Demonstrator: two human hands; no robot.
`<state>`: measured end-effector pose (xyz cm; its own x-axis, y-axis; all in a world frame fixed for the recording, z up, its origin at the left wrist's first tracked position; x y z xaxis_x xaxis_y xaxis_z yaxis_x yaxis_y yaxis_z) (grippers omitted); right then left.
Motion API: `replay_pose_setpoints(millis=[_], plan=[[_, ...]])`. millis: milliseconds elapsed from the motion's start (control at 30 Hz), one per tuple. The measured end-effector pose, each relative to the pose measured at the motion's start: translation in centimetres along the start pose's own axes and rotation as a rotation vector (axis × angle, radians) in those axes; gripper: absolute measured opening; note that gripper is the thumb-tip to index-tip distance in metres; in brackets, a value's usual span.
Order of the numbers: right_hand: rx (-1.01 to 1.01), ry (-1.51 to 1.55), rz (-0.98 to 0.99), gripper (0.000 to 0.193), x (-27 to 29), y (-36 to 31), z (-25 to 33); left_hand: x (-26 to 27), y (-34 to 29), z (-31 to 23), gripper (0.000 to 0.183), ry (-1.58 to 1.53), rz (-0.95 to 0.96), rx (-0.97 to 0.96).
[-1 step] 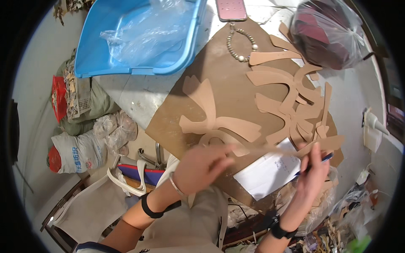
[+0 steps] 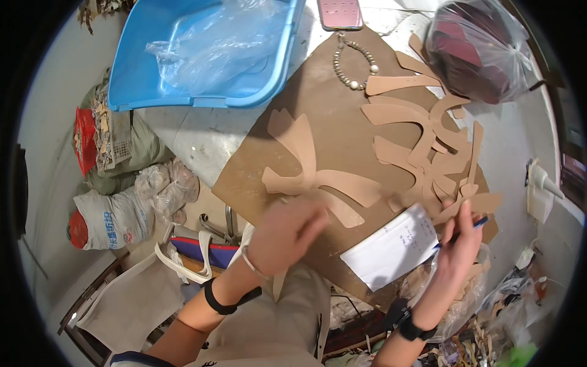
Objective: Organize and sort various leather shoe upper components and bag them.
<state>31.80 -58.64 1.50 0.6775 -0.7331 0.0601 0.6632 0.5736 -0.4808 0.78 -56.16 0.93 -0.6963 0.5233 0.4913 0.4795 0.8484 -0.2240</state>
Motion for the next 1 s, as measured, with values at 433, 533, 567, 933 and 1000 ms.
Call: replay_pose_setpoints(millis=[433,533,567,933,1000], plan=[[0.069,-0.468,-0.219,0.048,2.8,7.6,-6.2,-0.2,0.6,5.8,0.04,0.499,-0.241,0.028],[0.554,-0.743,-0.25,0.063,2.5,5.1,-5.7,-0.2,0.6,5.6,0.038,0.535,-0.227,-0.008],[0.527,-0.735,-0.203,0.054,0.8,3.2,-5.4,0.2,0.5,5.8,0.037,0.552,-0.199,0.006],[0.167,-0.615,0.559,0.036,-5.2,-17.9,-9.9,-0.3,-0.2,6.3,0.032,0.626,-0.207,-0.088],[0.133,-0.595,0.535,0.037,-3.2,-19.6,-9.4,0.2,-1.0,6.5,0.036,0.612,-0.199,-0.051]])
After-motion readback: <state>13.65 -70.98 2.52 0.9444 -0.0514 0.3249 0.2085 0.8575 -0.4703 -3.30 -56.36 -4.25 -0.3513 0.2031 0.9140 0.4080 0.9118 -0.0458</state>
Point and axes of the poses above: each hand's wrist, its own y-axis towards the middle knuckle, its own x-axis out of the back of the hand, z = x × y, the point moved 2 cm from there along y, towards the middle knuckle, and after that the axes turned 4 degrees about y, right-handed, at the moved point
